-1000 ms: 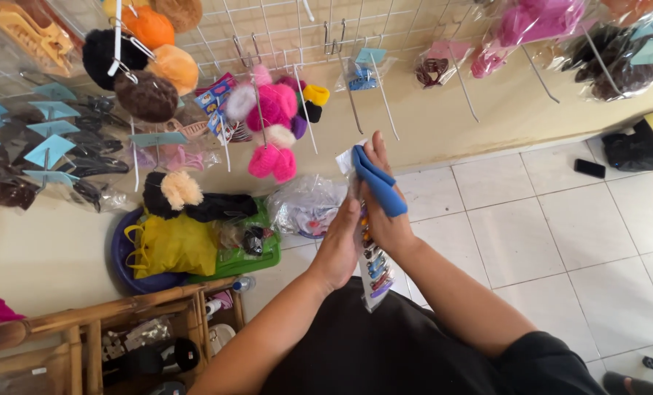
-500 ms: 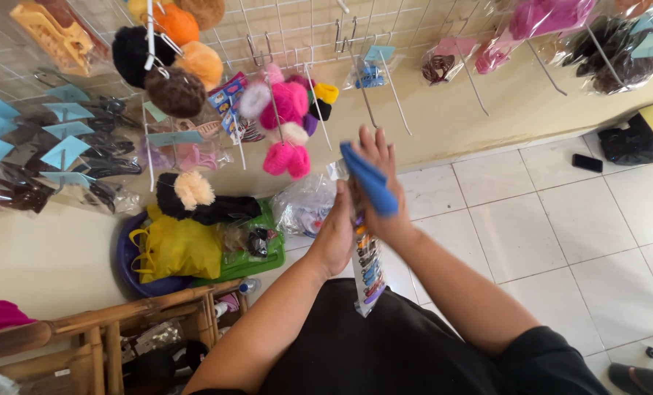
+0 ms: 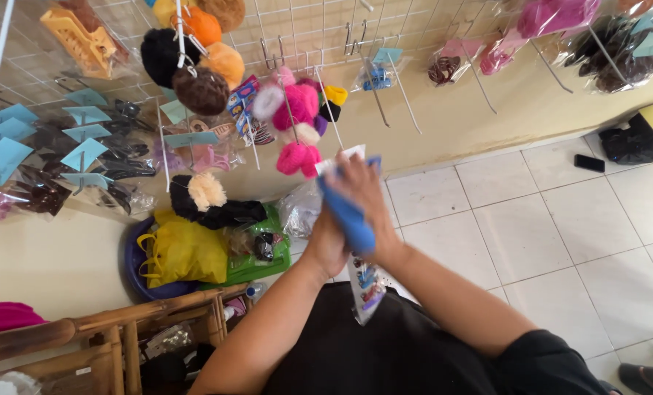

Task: The person uses a blue cloth to wipe down various packaged hair accessories, including hair clips and hair ties, while organizing them on a display rack.

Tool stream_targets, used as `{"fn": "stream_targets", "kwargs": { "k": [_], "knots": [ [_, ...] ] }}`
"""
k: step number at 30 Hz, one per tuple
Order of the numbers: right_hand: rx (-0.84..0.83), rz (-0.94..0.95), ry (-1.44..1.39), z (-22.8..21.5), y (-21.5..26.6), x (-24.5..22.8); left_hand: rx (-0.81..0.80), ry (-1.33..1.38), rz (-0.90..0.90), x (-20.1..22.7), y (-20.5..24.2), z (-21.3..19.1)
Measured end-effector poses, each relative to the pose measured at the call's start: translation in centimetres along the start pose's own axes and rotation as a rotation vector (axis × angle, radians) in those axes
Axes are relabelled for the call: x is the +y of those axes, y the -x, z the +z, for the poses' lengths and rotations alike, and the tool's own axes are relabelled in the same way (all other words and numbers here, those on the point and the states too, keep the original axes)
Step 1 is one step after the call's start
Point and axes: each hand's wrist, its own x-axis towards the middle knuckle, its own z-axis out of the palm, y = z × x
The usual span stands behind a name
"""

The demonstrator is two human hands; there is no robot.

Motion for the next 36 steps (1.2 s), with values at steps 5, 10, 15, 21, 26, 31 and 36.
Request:
{"fn": "stream_targets", "kwargs": {
  "k": [5, 10, 15, 21, 26, 31, 36],
  "knots": [
    [0.045, 0.163, 0.017, -0.1, -0.7, -2.0, 0.046, -0.097, -0.022, 0.3, 0.2, -0.3],
    [-0.049, 0.153, -0.093, 1.5, 1.3, -2.7, 0.008, 0.214, -0.011, 0.2, -0.6, -2.5],
    [0.077, 0.202, 0.204, 0.3, -1.3, -0.1, -0.042, -0.066, -0.142, -0.3, -0.4, -1.1],
    [0.679, 0.948, -0.825, -0.8, 0.5, 8.0, -0.207, -0.283, -0.08, 2.3, 0.7, 1.1],
    [0.51, 0.57, -0.695, 1.5, 5.5, 4.6, 0.075, -0.212, -0.003, 1.5, -1.5, -0.2],
    [0.179, 0.383, -0.424, 0.1, 3.8, 0.7, -0.046, -0.139, 0.107, -0.1, -2.9, 1.7],
    [0.449, 0.441, -0.74, -2.6, 1.5, 7.2, -0.17, -0.087, -0.058, 0.0, -3.6, 4.9]
  ]
}}
